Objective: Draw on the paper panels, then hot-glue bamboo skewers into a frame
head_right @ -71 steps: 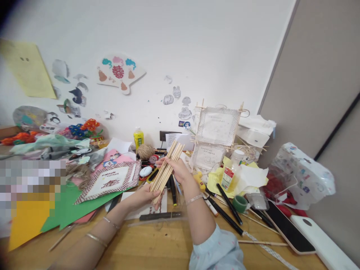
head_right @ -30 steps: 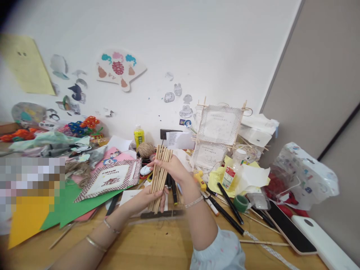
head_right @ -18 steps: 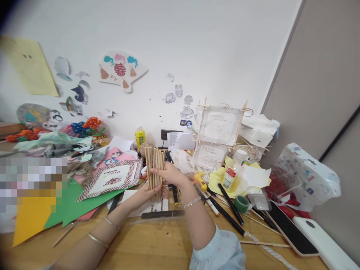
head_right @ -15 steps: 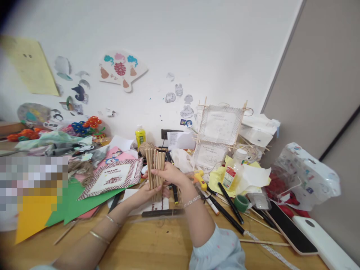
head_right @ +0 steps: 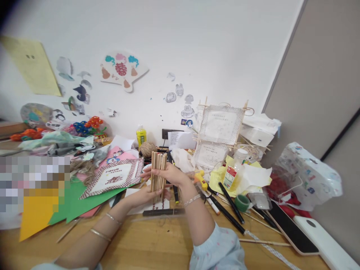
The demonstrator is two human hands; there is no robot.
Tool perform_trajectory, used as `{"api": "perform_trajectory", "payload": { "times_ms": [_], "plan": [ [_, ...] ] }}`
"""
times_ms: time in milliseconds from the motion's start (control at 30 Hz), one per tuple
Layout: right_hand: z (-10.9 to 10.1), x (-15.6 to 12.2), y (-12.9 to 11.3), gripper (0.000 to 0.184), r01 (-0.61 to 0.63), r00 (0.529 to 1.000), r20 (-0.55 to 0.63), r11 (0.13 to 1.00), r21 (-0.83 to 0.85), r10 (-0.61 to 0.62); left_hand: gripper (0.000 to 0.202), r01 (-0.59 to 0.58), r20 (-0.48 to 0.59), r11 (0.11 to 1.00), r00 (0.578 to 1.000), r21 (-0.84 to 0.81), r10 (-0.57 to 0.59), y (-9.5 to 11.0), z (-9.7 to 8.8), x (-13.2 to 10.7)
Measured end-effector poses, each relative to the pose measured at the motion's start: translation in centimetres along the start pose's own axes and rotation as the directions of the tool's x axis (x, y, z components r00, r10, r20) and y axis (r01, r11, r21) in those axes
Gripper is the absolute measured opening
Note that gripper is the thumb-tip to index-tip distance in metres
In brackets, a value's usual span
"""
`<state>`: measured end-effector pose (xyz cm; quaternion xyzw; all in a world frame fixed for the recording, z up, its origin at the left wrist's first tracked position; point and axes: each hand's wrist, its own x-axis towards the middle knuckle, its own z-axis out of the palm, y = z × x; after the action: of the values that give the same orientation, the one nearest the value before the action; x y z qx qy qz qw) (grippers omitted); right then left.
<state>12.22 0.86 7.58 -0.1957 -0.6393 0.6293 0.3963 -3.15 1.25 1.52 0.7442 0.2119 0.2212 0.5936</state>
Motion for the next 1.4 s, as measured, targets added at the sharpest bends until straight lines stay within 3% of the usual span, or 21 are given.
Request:
{"api": "perform_trajectory", "payload": {
  "times_ms": [200,400,533,700,833,1067,1233,1400],
  "plan": [
    [0.3,0.2,0.3,0.037,0.015,1.000,-0.005,1.000,-0.007,-0.015,0.038,-0.029,-0.041,0.997,0.999,-0.065,0.026,-1.0,0.1,0.2],
    [0.5,0.0,-0.8,0.055,0.098,0.995,-0.016,0.995,0.029,-0.097,0.036,0.002,-0.027,0.995,1.000,-0.102,-0.005,-1.2,0.0,0.1],
    [0.3,-0.4,-1.2,0.055,0.111,0.994,-0.022,0.989,0.096,-0.109,0.038,0.014,-0.001,0.993,1.000,-0.114,-0.014,-1.3,-0.2,0.1],
    [0.3,-0.1,-0.6,0.053,0.106,0.985,-0.148,0.989,0.104,-0.090,0.045,0.006,-0.006,0.999,1.000,-0.050,-0.006,-1.2,-0.3,0.3],
    [0.6,0.5,-0.1,0.053,0.123,0.977,-0.185,0.987,0.106,-0.102,0.050,0.015,-0.018,0.999,1.000,-0.044,-0.015,-1.5,-0.3,0.3],
    [1.3,0.1,-0.8,0.064,0.106,0.988,-0.132,0.981,0.165,-0.084,0.050,0.043,-0.046,0.999,0.998,-0.030,-0.045,-1.4,-0.3,0.3],
    [1.0,0.2,-0.6,0.051,0.171,0.969,-0.204,0.975,0.140,-0.140,0.052,0.034,-0.002,0.999,0.999,-0.003,-0.035,-0.9,-0.4,0.3],
    [1.1,0.4,-0.3,0.043,0.222,0.962,-0.199,0.963,0.155,-0.190,0.051,0.034,-0.021,0.999,0.999,-0.001,-0.034,-1.4,-0.5,0.4]
  ]
}}
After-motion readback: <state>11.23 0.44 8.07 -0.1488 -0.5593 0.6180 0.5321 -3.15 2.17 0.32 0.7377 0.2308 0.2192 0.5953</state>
